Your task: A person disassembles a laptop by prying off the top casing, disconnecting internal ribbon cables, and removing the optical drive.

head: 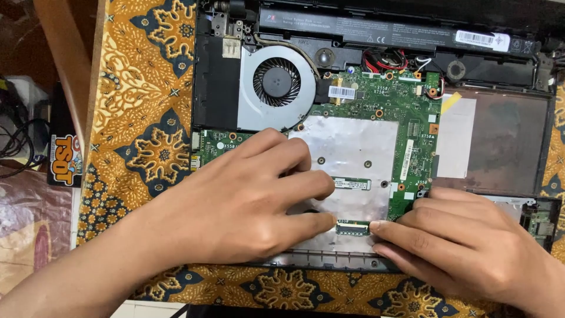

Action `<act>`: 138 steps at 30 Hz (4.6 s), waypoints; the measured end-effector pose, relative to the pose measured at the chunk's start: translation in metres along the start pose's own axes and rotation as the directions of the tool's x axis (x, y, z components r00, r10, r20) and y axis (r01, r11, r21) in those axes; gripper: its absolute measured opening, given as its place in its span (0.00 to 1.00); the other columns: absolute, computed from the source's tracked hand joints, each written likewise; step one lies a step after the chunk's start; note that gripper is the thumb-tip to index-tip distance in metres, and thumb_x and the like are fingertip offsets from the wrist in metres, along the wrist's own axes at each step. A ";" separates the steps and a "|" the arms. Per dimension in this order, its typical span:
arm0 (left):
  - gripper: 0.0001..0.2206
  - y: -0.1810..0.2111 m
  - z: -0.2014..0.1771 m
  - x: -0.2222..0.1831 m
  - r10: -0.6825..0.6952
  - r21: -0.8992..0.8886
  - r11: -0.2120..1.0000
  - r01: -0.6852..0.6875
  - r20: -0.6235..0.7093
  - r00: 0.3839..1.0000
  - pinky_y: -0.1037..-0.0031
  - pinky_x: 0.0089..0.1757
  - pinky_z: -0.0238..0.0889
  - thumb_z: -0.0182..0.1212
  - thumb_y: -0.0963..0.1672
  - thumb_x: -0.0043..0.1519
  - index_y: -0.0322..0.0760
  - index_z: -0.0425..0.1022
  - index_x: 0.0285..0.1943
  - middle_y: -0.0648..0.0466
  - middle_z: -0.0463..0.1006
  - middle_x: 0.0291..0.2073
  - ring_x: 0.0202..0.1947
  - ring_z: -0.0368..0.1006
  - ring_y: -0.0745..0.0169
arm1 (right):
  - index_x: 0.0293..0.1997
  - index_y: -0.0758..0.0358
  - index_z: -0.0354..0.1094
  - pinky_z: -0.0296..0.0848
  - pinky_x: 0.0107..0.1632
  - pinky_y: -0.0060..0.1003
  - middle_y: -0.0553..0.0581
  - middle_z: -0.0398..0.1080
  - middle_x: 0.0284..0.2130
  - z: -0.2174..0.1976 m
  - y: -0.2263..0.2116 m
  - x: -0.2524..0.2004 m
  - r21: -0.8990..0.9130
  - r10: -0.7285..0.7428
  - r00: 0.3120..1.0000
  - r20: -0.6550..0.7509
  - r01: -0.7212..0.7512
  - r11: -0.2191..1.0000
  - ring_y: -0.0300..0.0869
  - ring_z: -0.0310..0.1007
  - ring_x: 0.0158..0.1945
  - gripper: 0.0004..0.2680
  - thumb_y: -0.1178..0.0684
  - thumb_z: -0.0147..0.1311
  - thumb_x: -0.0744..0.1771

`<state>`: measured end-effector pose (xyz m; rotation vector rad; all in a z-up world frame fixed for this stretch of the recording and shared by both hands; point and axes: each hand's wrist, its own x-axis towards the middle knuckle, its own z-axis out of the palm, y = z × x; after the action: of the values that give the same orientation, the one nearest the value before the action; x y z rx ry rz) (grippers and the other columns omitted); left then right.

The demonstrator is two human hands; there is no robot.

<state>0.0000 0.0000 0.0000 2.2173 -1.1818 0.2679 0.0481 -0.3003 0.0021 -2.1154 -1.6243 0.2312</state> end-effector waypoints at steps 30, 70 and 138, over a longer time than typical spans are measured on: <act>0.02 -0.001 -0.002 0.000 -0.017 -0.037 0.999 0.017 0.000 1.000 0.57 0.38 0.55 0.61 0.38 0.69 0.36 0.79 0.45 0.47 0.72 0.40 0.39 0.63 0.44 | 0.45 0.62 0.74 0.62 0.25 0.43 0.53 0.71 0.25 -0.001 -0.002 0.004 0.010 0.022 1.000 0.007 -0.022 1.000 0.43 0.64 0.21 0.09 0.51 0.62 0.65; 0.04 0.002 0.009 -0.002 -0.012 -0.022 1.000 0.014 0.082 0.997 0.56 0.38 0.57 0.66 0.38 0.66 0.38 0.80 0.47 0.48 0.71 0.40 0.38 0.63 0.47 | 0.49 0.61 0.73 0.66 0.26 0.42 0.53 0.71 0.26 0.003 0.003 -0.004 0.006 -0.003 1.000 0.018 0.003 1.000 0.42 0.67 0.23 0.12 0.50 0.64 0.65; 0.20 0.026 0.024 0.027 -0.014 0.072 0.997 0.001 0.179 0.984 0.52 0.46 0.68 0.67 0.48 0.60 0.45 0.71 0.60 0.47 0.74 0.53 0.49 0.68 0.46 | 0.41 0.58 0.77 0.72 0.37 0.37 0.50 0.79 0.32 -0.062 0.057 -0.051 -0.037 0.500 0.865 0.036 -0.499 0.866 0.40 0.77 0.31 0.11 0.45 0.66 0.61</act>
<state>-0.0076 -0.0431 0.0037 2.3481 -1.2758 0.1107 0.1074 -0.3751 0.0234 -2.5372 -1.0692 0.4247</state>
